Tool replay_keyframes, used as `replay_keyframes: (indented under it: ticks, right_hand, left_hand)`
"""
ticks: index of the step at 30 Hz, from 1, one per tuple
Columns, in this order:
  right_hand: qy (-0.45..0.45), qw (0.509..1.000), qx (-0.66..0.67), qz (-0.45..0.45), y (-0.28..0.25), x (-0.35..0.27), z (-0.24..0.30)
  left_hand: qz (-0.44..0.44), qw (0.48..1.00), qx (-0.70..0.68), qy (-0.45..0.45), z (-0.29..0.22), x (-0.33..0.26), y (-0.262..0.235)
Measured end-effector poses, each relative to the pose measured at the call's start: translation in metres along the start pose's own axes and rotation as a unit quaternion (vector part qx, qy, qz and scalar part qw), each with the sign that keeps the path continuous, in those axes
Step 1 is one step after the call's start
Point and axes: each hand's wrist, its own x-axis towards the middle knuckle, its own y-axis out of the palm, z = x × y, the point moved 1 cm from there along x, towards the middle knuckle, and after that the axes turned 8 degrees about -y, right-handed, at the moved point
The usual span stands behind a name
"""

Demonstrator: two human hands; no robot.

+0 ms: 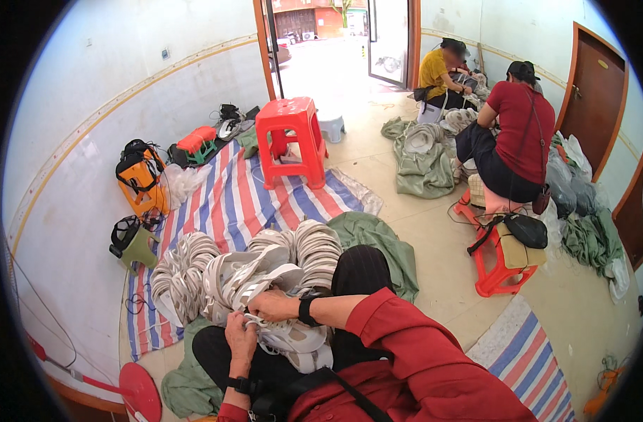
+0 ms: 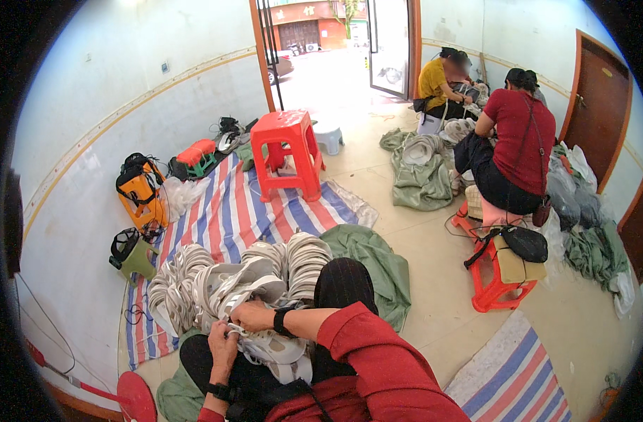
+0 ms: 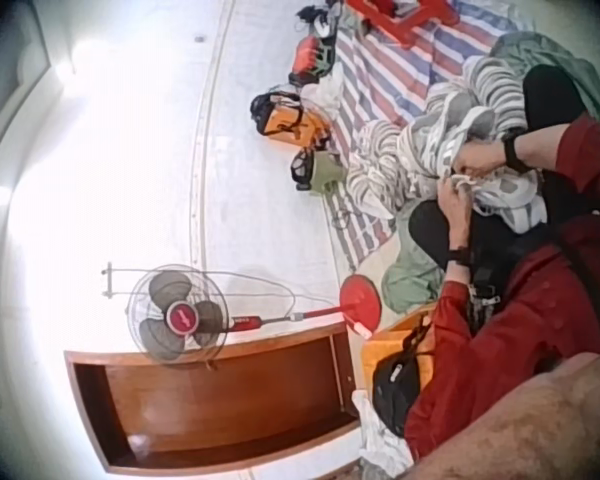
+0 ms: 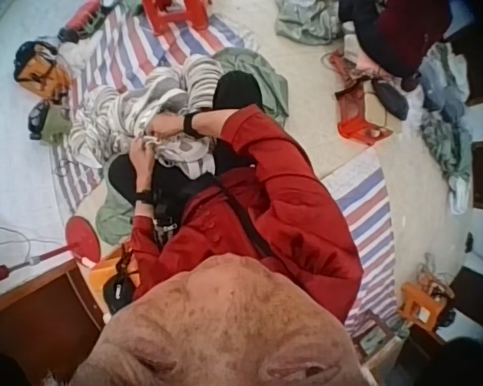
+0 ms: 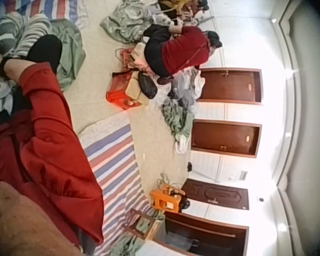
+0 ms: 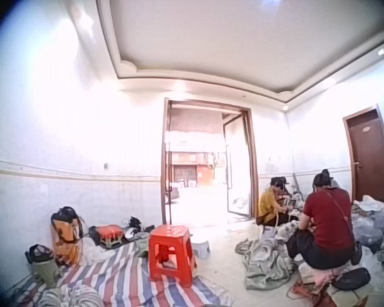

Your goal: Lacing a pair of white sneakers while sitting in a workshop area.

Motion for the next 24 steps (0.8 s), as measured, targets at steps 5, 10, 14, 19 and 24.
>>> replay_keyframes:
  ticks: [5,10,14,19,24]
  right_hand:
    - [-0.031,0.999,0.041,0.012,-0.005,-0.002,-0.001]
    - [-0.014,0.998,0.018,0.05,-0.011,0.001,0.006]
    - [-0.018,0.999,-0.037,0.023,-0.001,0.001,0.008]
    - [-0.081,0.988,-0.134,-0.009,0.01,-0.005,0.024]
    - [-0.101,0.921,-0.376,-0.004,-0.018,-0.021,0.03]
  left_hand:
    - [0.004,1.0,0.01,0.008,-0.003,0.004,0.001]
    - [0.031,0.999,-0.039,-0.005,0.001,0.004,0.002]
    - [0.033,0.999,-0.036,0.002,-0.004,0.003,-0.003]
    - [0.026,0.999,-0.01,-0.035,-0.011,-0.009,-0.018]
    - [0.012,0.997,-0.018,-0.081,-0.004,0.001,-0.009]
